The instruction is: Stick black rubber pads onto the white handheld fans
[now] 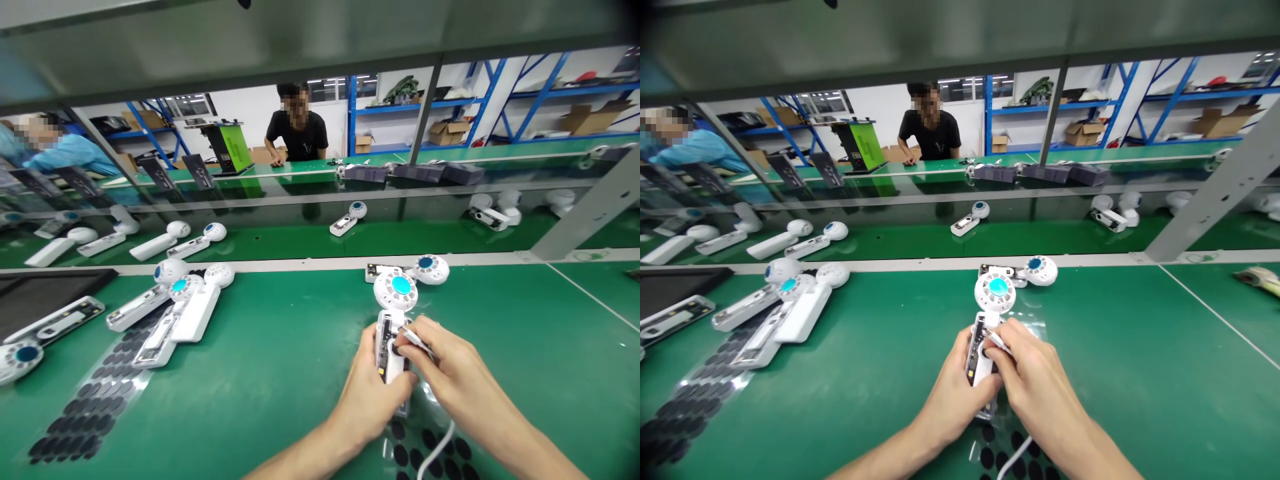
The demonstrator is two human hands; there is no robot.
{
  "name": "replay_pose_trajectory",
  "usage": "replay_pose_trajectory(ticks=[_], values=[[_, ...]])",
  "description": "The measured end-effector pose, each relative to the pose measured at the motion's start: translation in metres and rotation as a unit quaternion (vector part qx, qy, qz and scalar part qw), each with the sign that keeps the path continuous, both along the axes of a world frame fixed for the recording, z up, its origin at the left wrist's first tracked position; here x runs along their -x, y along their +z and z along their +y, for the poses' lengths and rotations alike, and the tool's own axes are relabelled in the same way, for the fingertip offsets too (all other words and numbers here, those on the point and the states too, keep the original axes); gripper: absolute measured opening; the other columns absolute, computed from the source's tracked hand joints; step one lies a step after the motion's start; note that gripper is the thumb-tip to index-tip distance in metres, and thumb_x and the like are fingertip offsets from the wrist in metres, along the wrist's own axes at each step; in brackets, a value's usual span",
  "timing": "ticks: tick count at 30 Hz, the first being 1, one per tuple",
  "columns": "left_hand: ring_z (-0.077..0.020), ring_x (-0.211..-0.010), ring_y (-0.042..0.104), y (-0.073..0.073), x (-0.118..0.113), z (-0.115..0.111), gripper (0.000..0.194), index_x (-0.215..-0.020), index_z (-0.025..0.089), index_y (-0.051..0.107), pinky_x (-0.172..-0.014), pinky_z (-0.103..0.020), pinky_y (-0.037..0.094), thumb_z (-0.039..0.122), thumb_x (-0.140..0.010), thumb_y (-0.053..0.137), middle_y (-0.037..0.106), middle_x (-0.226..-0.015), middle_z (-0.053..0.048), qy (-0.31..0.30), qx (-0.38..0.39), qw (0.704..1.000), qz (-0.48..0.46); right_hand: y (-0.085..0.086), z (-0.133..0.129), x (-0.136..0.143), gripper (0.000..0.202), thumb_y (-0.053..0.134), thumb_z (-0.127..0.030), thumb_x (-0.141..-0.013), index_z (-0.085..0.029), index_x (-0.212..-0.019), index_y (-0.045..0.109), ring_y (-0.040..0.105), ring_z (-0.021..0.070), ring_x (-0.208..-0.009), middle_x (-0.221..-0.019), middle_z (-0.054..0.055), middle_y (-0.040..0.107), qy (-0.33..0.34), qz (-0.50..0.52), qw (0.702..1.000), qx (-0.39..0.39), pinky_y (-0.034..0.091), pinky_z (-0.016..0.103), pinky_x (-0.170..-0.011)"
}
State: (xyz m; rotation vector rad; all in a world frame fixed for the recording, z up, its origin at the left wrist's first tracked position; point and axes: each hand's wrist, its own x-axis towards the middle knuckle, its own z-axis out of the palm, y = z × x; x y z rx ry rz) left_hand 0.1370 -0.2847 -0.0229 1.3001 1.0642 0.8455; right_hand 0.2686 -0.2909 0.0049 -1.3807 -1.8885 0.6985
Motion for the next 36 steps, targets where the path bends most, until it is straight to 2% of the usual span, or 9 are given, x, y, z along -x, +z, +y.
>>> replay_pose_trajectory(ticks=[10,16,20,23,26,29,34,36], values=[[-0.0142,-0.086,0.055,-0.001,0.0,0.0,0.05,-0.114,0.02,0.042,-0.076,-0.024,0.043,0.011,-0.067,0.057,0.059,-0.098,0.0,0.002,-0.004,1.0,0.002,0.004,0.001,0.0,0.019,0.038,-0.015,-0.087,-0.022,-0.069,0.041,0.048,0.015,-0.058,-0.067,-0.003,0.046,0.005,-0.033,0.999,-0.018,0.033,0.025,-0.054],[-0.0159,-0.091,0.055,0.0,0.0,0.0,0.05,-0.115,0.019,0.042,-0.079,-0.025,0.043,0.012,-0.068,0.058,0.058,-0.102,-0.002,0.008,-0.009,1.0,-0.008,-0.002,-0.003,0.002,0.019,0.039,-0.017,-0.089,-0.022,-0.072,0.046,0.049,0.0147,-0.059,-0.069,-0.002,0.047,-0.008,-0.021,0.999,-0.046,0.035,0.025,-0.054],[-0.0157,-0.094,0.055,0.003,0.002,-0.001,0.04,-0.115,0.018,0.043,-0.083,-0.026,0.042,0.017,-0.076,0.054,0.057,-0.107,-0.004,0.007,-0.018,0.999,-0.026,-0.012,-0.006,0.003,0.018,0.037,-0.016,-0.091,-0.022,-0.082,0.051,0.053,0.0152,-0.068,-0.079,0.0,0.052,-0.008,0.026,0.996,-0.079,0.04,0.025,-0.06],[-0.0165,-0.099,0.053,0.003,0.002,0.0,0.032,-0.112,0.016,0.045,-0.087,-0.027,0.04,0.022,-0.081,0.05,0.057,-0.105,-0.004,0.022,-0.034,0.999,-0.033,-0.02,-0.009,0.003,0.023,0.035,-0.01,-0.089,-0.023,-0.096,0.053,0.054,0.0155,-0.072,-0.086,0.003,0.053,0.007,0.043,0.991,-0.124,0.044,0.024,-0.062],[-0.0167,-0.093,0.054,0.003,0.002,0.001,0.027,-0.108,0.016,0.046,-0.084,-0.028,0.041,0.029,-0.085,0.047,0.059,-0.095,-0.003,0.036,-0.031,0.998,-0.039,-0.026,-0.012,0.004,0.035,0.033,-0.004,-0.085,-0.024,-0.108,0.05,0.056,0.0171,-0.081,-0.096,0.005,0.052,0.021,0.04,0.99,-0.136,0.047,0.024,-0.065],[-0.0158,-0.087,0.054,0.002,0.003,0.002,0.029,-0.106,0.015,0.048,-0.08,-0.027,0.042,0.036,-0.085,0.047,0.058,-0.095,-0.004,0.041,-0.03,0.998,-0.046,-0.032,-0.015,0.006,0.043,0.03,-0.002,-0.082,-0.027,-0.113,0.048,0.054,0.018,-0.088,-0.103,0.006,0.049,0.007,0.049,0.991,-0.128,0.049,0.025,-0.07],[-0.0153,-0.088,0.053,0.001,0.005,0.004,0.03,-0.103,0.017,0.049,-0.08,-0.025,0.042,0.039,-0.084,0.049,0.057,-0.097,-0.004,0.046,-0.008,0.996,-0.073,-0.036,-0.02,0.011,0.054,0.028,0.0,-0.076,-0.029,-0.118,0.048,0.055,0.0151,-0.074,-0.109,0.006,0.042,0.008,0.075,0.988,-0.135,0.049,0.023,-0.062],[-0.0142,-0.083,0.053,0.001,0.005,0.005,0.027,-0.098,0.017,0.05,-0.076,-0.024,0.043,0.037,-0.082,0.052,0.057,-0.092,-0.003,0.06,0.007,0.995,-0.085,-0.033,-0.021,0.012,0.054,0.027,-0.003,-0.079,-0.03,-0.122,0.045,0.054,0.013,-0.063,-0.11,0.006,0.042,0.0,0.077,0.989,-0.128,0.048,0.023,-0.058]])
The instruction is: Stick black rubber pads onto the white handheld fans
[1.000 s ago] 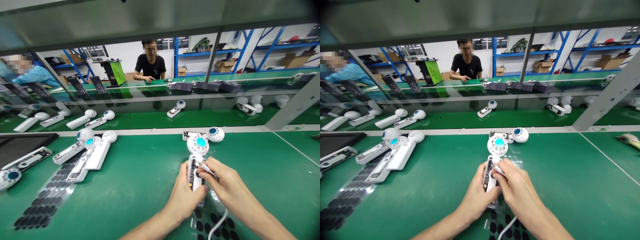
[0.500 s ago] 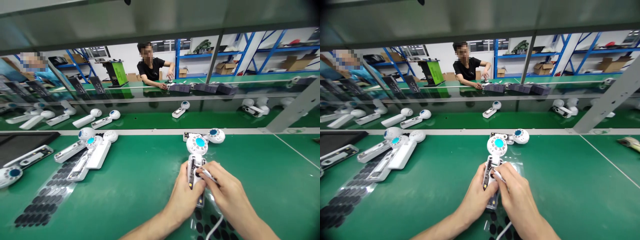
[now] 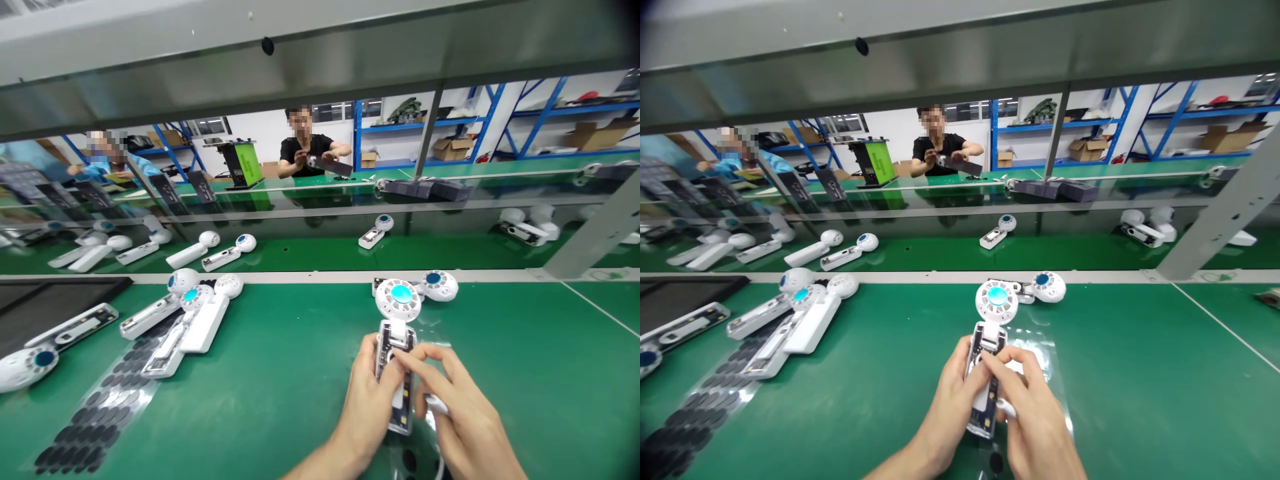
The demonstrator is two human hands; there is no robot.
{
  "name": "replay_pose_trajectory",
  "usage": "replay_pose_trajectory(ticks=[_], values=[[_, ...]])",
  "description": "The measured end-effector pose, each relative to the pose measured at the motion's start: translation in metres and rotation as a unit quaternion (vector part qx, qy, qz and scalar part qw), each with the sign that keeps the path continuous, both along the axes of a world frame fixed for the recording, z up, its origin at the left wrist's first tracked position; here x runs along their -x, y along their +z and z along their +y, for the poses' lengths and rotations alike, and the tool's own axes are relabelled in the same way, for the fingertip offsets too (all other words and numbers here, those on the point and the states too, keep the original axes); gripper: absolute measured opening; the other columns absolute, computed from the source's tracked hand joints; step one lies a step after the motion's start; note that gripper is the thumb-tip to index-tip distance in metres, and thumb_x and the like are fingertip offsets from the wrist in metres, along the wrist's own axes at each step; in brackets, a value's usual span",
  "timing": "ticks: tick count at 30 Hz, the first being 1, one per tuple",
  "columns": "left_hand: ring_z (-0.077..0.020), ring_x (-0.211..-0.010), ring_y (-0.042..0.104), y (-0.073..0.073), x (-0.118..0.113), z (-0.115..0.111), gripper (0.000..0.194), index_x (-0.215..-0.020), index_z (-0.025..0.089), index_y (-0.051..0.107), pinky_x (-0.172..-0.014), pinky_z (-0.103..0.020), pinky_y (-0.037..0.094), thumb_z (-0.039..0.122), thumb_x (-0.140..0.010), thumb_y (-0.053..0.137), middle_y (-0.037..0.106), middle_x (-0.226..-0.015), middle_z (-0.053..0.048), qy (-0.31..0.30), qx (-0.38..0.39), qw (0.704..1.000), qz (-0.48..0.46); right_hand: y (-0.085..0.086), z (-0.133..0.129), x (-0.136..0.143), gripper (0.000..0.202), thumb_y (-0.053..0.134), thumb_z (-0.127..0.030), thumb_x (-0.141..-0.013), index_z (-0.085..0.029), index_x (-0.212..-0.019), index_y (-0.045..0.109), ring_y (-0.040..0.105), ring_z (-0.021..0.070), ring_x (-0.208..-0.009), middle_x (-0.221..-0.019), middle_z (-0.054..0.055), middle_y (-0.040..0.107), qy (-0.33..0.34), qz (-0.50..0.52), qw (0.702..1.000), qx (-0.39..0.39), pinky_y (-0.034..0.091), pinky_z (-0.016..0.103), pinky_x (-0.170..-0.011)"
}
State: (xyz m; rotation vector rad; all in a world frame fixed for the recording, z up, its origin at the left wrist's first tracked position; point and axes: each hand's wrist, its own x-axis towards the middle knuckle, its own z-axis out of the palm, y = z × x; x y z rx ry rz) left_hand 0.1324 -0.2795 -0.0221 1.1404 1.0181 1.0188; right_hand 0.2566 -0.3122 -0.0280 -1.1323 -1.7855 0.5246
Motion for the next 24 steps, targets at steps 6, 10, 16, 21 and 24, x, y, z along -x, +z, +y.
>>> replay_pose_trajectory(ticks=[6,10,16,21,24], values=[[-0.0094,-0.045,0.048,-0.001,-0.001,0.007,0.025,-0.088,0.017,0.048,-0.043,-0.02,0.041,0.038,-0.075,0.049,0.051,-0.061,0.003,0.043,0.119,0.989,-0.08,0.024,-0.001,-0.004,0.019,0.042,-0.037,-0.087,-0.027,-0.103,0.041,0.045,0.0151,-0.047,-0.058,-0.007,0.043,-0.094,0.015,0.98,0.175,0.037,0.023,-0.045],[-0.011,-0.042,0.05,-0.004,0.002,0.014,0.031,-0.087,0.015,0.046,-0.037,-0.021,0.042,0.043,-0.075,0.044,0.054,-0.057,0.001,0.044,0.207,0.97,-0.117,0.027,0.004,-0.009,0.027,0.028,-0.046,-0.091,-0.026,-0.08,0.041,0.042,0.0155,-0.049,-0.056,-0.007,0.04,-0.086,-0.009,0.966,0.244,0.033,0.024,-0.047],[-0.011,-0.042,0.051,-0.003,0.004,0.012,0.032,-0.086,0.015,0.046,-0.035,-0.02,0.044,0.044,-0.073,0.049,0.056,-0.056,0.0,-0.022,0.19,0.97,-0.149,0.028,0.019,-0.01,0.035,0.033,-0.036,-0.091,-0.021,-0.06,0.041,0.041,0.0143,-0.052,-0.055,-0.004,0.042,0.028,-0.027,0.971,0.237,0.031,0.025,-0.05],[-0.0106,-0.044,0.053,0.001,0.006,0.007,0.031,-0.092,0.016,0.046,-0.036,-0.02,0.045,0.043,-0.076,0.047,0.056,-0.06,0.0,-0.053,0.166,0.972,-0.16,0.035,0.024,-0.011,0.037,0.039,-0.037,-0.089,-0.018,-0.063,0.057,0.053,0.0172,-0.059,-0.061,0.0,0.06,0.036,0.002,0.968,0.247,0.036,0.026,-0.053],[-0.0105,-0.047,0.054,0.002,0.008,0.006,0.036,-0.096,0.016,0.043,-0.037,-0.019,0.046,0.042,-0.073,0.053,0.057,-0.066,-0.001,-0.071,0.148,0.973,-0.165,0.034,0.025,-0.013,0.038,0.04,-0.04,-0.088,-0.018,-0.063,0.057,0.054,0.0175,-0.058,-0.063,0.001,0.063,0.082,0.028,0.958,0.272,0.037,0.027,-0.054]])
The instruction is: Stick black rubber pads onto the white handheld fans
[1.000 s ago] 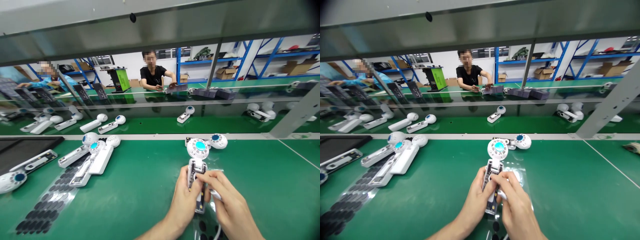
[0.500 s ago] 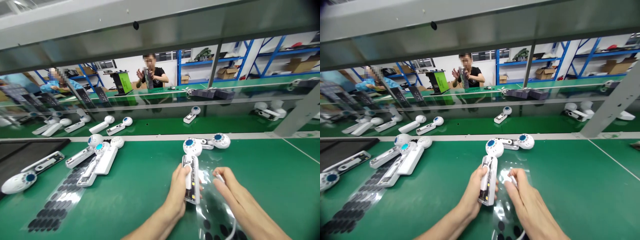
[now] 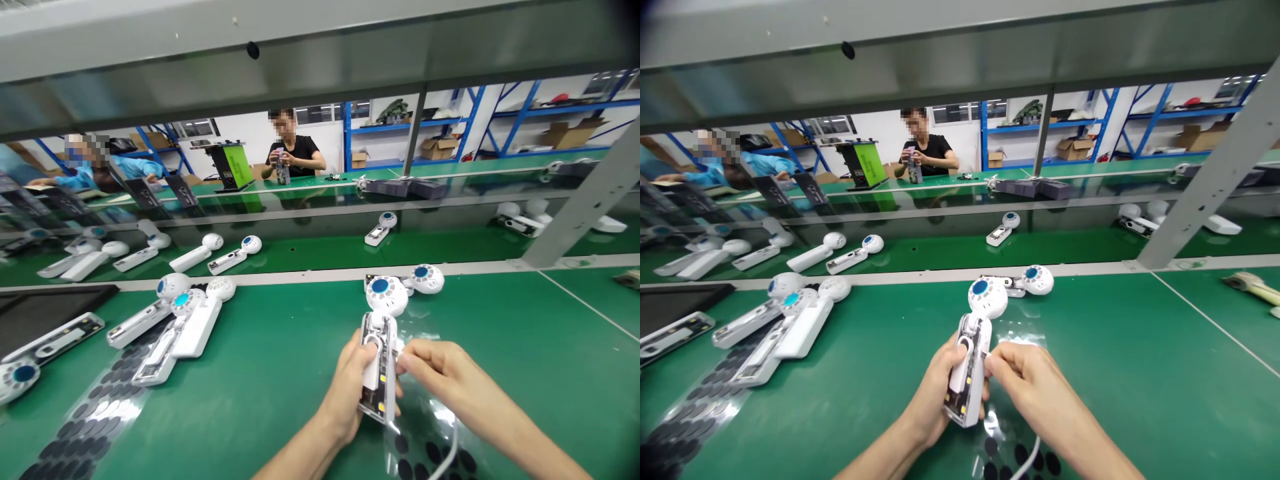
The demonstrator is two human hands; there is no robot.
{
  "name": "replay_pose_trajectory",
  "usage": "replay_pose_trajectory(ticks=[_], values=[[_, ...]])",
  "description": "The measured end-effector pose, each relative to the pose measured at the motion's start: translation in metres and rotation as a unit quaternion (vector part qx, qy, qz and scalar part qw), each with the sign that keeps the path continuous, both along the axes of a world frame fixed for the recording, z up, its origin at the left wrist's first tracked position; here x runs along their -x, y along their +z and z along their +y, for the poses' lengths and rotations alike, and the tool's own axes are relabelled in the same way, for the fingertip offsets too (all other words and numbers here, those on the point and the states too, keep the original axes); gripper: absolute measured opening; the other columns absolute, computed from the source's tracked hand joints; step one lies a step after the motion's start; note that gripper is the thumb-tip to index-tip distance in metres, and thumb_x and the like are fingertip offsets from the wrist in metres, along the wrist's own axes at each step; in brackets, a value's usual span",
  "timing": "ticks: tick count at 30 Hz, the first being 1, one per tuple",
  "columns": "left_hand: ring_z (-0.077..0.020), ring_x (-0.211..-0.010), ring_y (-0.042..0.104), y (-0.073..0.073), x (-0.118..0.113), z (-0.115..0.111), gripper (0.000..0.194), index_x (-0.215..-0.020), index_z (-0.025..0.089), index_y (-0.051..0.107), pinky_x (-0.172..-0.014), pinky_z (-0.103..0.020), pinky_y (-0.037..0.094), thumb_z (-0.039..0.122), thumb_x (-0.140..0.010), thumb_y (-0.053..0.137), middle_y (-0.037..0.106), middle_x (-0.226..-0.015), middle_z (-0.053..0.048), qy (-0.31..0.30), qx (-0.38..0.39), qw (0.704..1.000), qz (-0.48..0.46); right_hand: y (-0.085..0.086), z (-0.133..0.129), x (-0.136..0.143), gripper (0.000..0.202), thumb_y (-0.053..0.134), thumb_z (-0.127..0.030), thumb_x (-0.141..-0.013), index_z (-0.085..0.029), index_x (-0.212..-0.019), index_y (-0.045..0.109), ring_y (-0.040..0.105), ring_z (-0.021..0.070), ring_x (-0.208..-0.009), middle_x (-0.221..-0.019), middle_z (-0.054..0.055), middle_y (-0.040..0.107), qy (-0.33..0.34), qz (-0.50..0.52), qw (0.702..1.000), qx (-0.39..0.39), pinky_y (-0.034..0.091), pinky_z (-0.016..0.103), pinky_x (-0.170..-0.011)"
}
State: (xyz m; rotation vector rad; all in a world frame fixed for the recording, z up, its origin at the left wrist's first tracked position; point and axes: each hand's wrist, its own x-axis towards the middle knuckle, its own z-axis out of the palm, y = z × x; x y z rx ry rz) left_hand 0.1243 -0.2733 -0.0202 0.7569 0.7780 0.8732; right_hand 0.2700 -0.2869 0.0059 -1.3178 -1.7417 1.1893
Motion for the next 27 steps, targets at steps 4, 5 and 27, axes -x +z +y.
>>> replay_pose_trajectory(ticks=[4,5,27], values=[[-0.0091,-0.047,0.053,0.004,0.002,-0.001,0.042,-0.096,0.016,0.04,-0.038,-0.019,0.046,0.036,-0.066,0.062,0.057,-0.073,-0.001,-0.035,-0.052,0.998,0.028,0.002,0.002,-0.006,0.033,0.04,-0.039,-0.086,-0.018,-0.066,0.055,0.051,0.0163,-0.057,-0.066,0.002,0.064,0.043,0.028,0.997,0.053,0.034,0.026,-0.053],[-0.0088,-0.047,0.053,0.006,0.002,-0.001,0.041,-0.096,0.017,0.039,-0.039,-0.019,0.045,0.033,-0.066,0.062,0.057,-0.072,0.0,-0.042,-0.062,0.996,0.052,0.004,0.003,-0.008,0.032,0.041,-0.038,-0.086,-0.018,-0.066,0.055,0.05,0.016,-0.056,-0.066,0.002,0.064,0.05,0.021,0.997,0.061,0.033,0.026,-0.053],[-0.0094,-0.059,0.052,0.001,0.001,-0.002,0.038,-0.094,0.018,0.041,-0.059,-0.023,0.043,0.012,-0.062,0.06,0.054,-0.074,0.003,-0.006,-0.108,0.975,0.196,-0.014,0.007,-0.003,0.029,0.044,-0.036,-0.08,-0.018,-0.058,0.045,0.027,0.0111,-0.049,-0.051,-0.006,0.035,0.011,0.002,0.998,0.065,0.018,0.024,-0.047]])
